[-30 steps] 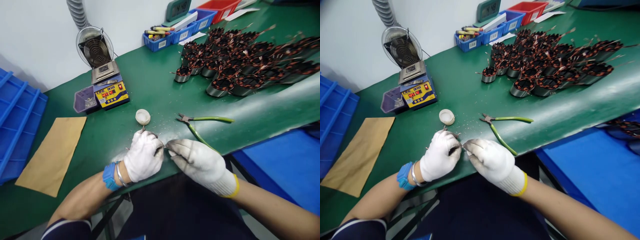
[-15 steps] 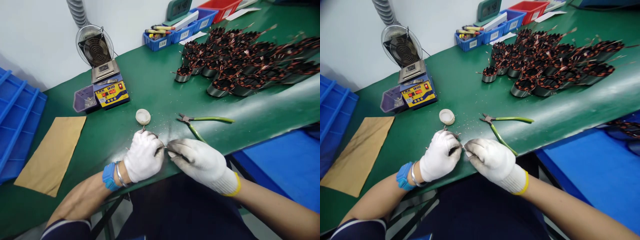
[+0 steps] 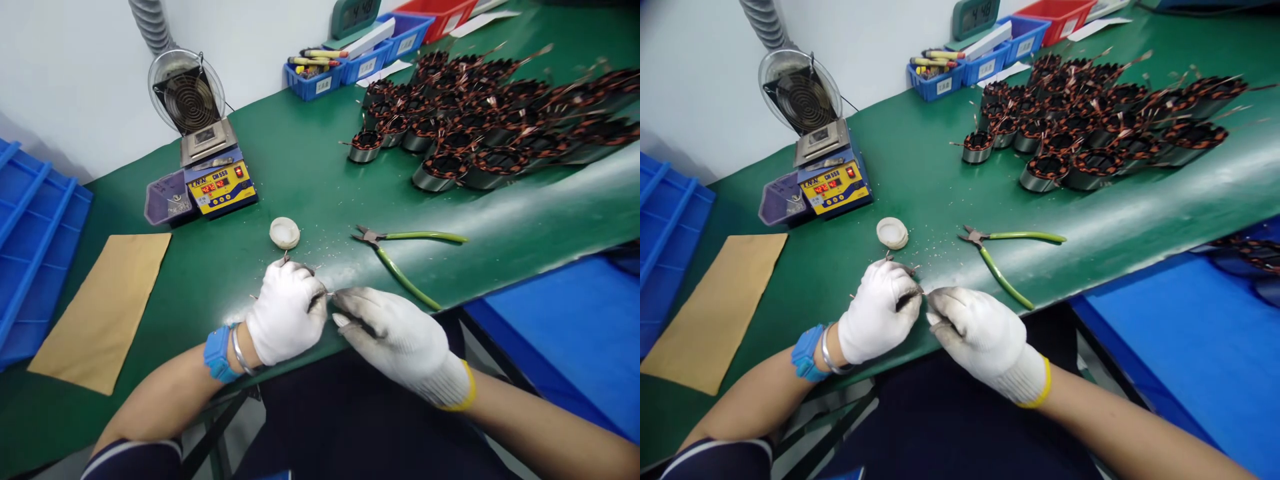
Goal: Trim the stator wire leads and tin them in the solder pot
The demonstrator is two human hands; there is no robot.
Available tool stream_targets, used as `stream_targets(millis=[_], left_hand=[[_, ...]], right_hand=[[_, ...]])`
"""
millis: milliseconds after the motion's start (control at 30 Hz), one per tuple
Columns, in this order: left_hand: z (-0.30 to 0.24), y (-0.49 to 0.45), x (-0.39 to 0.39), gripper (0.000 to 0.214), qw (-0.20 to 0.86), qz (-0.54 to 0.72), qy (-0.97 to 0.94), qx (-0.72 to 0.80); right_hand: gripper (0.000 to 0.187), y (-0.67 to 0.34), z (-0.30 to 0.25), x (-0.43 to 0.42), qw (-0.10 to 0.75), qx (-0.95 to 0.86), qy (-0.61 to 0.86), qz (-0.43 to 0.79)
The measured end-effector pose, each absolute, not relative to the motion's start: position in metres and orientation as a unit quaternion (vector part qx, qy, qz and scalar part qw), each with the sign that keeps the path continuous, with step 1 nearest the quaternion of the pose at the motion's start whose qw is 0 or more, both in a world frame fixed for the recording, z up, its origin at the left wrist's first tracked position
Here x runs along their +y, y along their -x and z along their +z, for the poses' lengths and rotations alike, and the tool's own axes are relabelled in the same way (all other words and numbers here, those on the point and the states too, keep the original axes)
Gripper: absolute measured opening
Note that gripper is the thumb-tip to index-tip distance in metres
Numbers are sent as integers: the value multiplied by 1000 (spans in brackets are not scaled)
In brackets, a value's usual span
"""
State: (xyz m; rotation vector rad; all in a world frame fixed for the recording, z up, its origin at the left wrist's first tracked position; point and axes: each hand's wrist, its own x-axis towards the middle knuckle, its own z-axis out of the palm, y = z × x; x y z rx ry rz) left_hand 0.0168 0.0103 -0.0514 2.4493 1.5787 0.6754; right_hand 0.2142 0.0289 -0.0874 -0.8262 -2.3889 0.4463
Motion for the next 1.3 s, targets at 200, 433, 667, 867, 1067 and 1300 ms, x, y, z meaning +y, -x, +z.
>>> stream_targets(millis=[200, 433, 667, 867, 1067, 1300], left_hand=[[-51, -17, 10, 15, 76, 223, -817, 526], [-50, -17, 11, 17, 68, 219, -820, 525], [-54, -16, 11, 16, 80, 223, -817, 526], [-52, -16, 12, 16, 79, 227, -821, 518], [-51, -16, 12, 16, 82, 216, -821, 522], [-53, -15, 12, 17, 65, 229, -823, 516]], right_hand=[[17, -218, -87, 29, 305, -898, 279, 151], [23, -218, -92, 42, 298, -907, 287, 81], [26, -220, -93, 49, 277, -915, 284, 64], [29, -221, -92, 51, 270, -932, 240, 24], [28, -219, -90, 55, 269, -933, 239, 25], [26, -218, -82, 65, 253, -950, 163, -85]])
